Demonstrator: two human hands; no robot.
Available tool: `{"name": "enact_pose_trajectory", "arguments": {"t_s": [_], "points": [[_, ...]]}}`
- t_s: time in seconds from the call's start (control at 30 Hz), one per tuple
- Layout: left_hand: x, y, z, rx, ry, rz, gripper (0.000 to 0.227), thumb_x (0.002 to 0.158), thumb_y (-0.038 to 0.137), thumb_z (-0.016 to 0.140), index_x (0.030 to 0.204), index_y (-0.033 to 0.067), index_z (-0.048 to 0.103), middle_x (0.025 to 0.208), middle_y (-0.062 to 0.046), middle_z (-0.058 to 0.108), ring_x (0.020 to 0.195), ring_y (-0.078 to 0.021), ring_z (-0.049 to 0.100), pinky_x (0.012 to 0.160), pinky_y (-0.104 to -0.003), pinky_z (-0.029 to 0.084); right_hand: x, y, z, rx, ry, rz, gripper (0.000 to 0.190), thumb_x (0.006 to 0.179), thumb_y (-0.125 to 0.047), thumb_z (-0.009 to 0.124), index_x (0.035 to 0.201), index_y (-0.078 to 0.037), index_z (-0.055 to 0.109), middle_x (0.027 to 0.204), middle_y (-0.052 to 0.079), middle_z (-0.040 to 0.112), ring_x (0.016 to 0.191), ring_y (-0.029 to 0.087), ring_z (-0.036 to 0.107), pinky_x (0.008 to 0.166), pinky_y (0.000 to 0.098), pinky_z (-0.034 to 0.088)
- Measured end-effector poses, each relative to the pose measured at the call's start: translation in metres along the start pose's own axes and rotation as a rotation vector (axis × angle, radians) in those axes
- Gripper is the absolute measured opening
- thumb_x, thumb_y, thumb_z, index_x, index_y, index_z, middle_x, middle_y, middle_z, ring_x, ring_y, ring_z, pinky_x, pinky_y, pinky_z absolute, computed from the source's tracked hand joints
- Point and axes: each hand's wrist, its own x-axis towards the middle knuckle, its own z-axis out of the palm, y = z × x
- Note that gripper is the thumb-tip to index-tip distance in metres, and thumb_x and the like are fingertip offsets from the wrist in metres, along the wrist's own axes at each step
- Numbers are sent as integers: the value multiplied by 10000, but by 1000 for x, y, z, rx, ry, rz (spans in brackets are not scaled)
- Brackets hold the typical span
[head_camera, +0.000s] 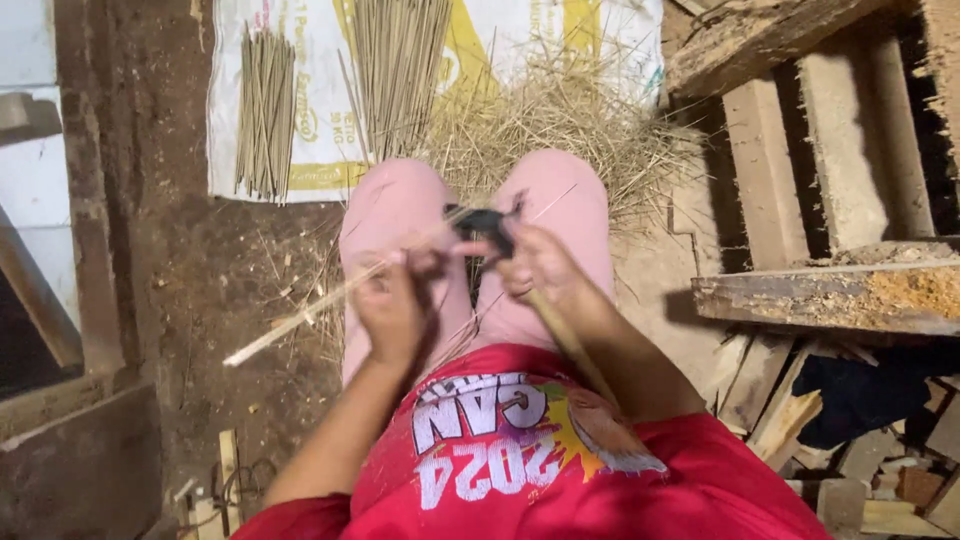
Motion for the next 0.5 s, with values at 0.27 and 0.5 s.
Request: {"name": "enact_pose_trajectory", "arguments": {"t_s": [0.27, 0.5], "points": [[6, 47, -45, 784, -85, 267, 488, 1145, 232, 278, 1474, -85, 447, 1432, -279, 544, 1366, -349, 499, 1193, -505, 342, -35, -52, 32, -355, 259, -399, 133, 992, -41, 592, 1112, 9, 566, 983, 287, 737, 403, 56, 496, 323, 194, 384], [1, 17, -34, 1522, -575, 266, 171, 954, 332, 705, 1092, 256, 773, 1010, 55, 696, 872, -180, 737, 727, -340, 609, -12, -6, 33, -451, 306, -272, 161, 987, -102, 622, 1130, -37, 590, 813, 274, 714, 343, 137, 508, 276, 282, 383]]}}
